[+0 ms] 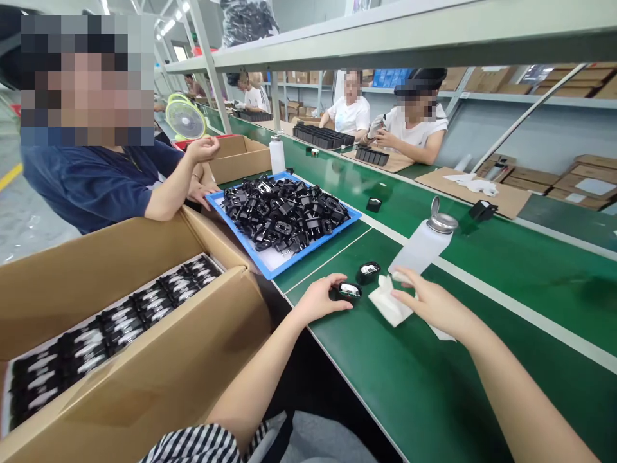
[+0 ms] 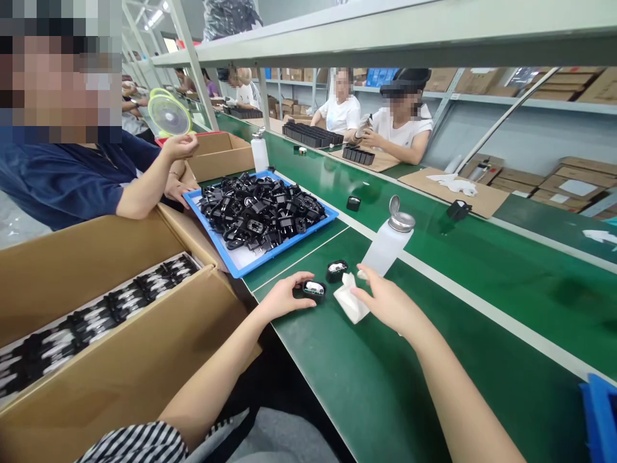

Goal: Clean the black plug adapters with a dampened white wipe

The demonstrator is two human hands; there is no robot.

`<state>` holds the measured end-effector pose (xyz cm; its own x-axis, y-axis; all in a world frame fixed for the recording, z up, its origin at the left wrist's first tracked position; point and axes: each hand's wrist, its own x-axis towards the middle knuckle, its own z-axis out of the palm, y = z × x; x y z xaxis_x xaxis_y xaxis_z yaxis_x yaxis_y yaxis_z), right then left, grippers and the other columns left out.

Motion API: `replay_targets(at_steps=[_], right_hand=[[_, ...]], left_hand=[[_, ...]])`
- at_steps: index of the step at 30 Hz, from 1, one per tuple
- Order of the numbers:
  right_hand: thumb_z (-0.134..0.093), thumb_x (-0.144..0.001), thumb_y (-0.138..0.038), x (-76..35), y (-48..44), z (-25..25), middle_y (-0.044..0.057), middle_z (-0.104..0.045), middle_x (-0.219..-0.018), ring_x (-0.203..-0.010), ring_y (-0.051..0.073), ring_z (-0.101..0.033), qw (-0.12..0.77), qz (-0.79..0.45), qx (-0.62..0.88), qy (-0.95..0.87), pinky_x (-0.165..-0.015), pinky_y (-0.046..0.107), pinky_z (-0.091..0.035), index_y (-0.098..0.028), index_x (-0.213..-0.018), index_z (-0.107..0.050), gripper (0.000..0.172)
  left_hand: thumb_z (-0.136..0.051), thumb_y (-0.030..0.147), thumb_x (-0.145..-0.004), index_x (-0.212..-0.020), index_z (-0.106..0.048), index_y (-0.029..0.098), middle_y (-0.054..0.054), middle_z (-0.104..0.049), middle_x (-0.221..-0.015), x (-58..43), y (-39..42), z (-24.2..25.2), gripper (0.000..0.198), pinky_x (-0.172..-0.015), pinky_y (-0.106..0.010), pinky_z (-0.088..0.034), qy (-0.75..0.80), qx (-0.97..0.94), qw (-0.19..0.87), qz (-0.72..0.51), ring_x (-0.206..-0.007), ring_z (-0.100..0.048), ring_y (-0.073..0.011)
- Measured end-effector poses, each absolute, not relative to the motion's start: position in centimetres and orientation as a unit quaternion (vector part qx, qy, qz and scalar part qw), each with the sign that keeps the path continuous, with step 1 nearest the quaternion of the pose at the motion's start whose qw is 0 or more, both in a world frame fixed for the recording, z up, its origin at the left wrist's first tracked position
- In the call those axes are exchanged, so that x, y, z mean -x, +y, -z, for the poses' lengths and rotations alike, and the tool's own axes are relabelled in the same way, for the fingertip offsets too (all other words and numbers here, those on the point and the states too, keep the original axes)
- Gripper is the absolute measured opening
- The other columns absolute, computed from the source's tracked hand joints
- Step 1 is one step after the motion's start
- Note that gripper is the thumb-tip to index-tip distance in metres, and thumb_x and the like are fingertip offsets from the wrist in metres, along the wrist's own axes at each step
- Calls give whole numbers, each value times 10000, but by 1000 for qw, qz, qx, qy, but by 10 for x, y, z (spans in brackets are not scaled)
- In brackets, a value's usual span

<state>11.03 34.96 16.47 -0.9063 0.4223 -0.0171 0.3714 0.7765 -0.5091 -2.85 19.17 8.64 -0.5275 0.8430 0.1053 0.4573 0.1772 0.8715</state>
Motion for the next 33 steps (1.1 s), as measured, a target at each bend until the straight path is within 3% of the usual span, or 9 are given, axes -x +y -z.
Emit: replay_targets(at_steps=[5, 9, 12, 14, 17, 21, 27, 30, 33], right_hand=[[-389, -682, -437, -129, 358, -199, 37, -601, -732, -663, 214, -558, 170, -235, 313, -904, -520, 303, -442, -209, -975, -505, 389], [-415, -651, -423, -135, 367, -201, 49, -600, -711, -614, 221, -555, 53, -177, 337, -923, -474, 301, -439, -197, -787, -573, 307], [-405, -668, -452, -131, 366, -188, 49, -591, -813, -658, 212, -555, -63, -197, 285, -936, -499, 294, -458, -204, -859, -568, 352], [-384, -690, -479, -128, 361, -183, 31, -583, -846, -689, 193, -553, -117, -226, 255, -933, -545, 279, -465, -223, -940, -538, 390], [-337, -719, -506, -127, 356, -183, 8, -589, -759, -612, 169, -549, -156, -251, 237, -925, -533, 259, -458, -238, -1035, -471, 435], [-322, -731, -509, -128, 355, -185, 7, -586, -755, -556, 165, -538, -164, -256, 218, -927, -489, 254, -442, -242, -1054, -448, 438], [-310, -760, -381, -111, 339, -178, 38, -568, -812, -702, 189, -536, -4, -188, 196, -962, -603, 296, -442, -207, -1080, -434, 385], [-346, -758, -333, -94, 331, -172, 52, -541, -887, -743, 183, -525, 115, -178, 155, -965, -649, 301, -436, -201, -1149, -374, 413], [-422, -734, -305, -77, 334, -161, 47, -521, -924, -726, 164, -524, 198, -200, 108, -953, -646, 284, -442, -223, -1157, -368, 434]], left_hand=[[-604, 343, -571, -1035, -448, 209, -9, -504, -1055, 28, 190, -85, 507, -814, -271, -368, 739, -465, 197, -445, -927, -469, -156], [-601, 335, -578, -1026, -448, 206, -6, -513, -1035, 24, 188, -84, 490, -803, -271, -370, 734, -467, 193, -453, -900, -474, -149], [-583, 340, -603, -1012, -453, 205, -4, -529, -992, 33, 184, -92, 450, -764, -253, -392, 725, -466, 194, -469, -868, -492, -139], [-538, 334, -649, -998, -462, 194, -21, -532, -968, 51, 181, -104, 384, -738, -253, -400, 767, -409, 122, -480, -846, -502, -141], [-486, 287, -693, -984, -483, 153, -74, -515, -976, 86, 178, -121, 320, -753, -295, -389, 862, -275, -32, -424, -855, -499, -179], [-512, 254, -668, -887, -556, 146, -84, -534, -899, 116, 181, -129, 248, -729, -328, -394, 909, -252, -63, -327, -819, -515, -221], [-498, 218, -681, -817, -576, 141, -48, -546, -853, 99, 187, -138, 175, -674, -243, -414, 865, -262, -88, -420, -675, -533, -123], [-518, 273, -666, -785, -573, 134, -18, -574, -703, 73, 201, -149, 191, -594, -212, -427, 753, -303, 51, -581, -594, -531, -95], [-523, 270, -656, -761, -569, 123, -2, -575, -609, 50, 223, -154, 186, -520, -189, -417, 661, -346, 227, -626, -528, -525, -79]])
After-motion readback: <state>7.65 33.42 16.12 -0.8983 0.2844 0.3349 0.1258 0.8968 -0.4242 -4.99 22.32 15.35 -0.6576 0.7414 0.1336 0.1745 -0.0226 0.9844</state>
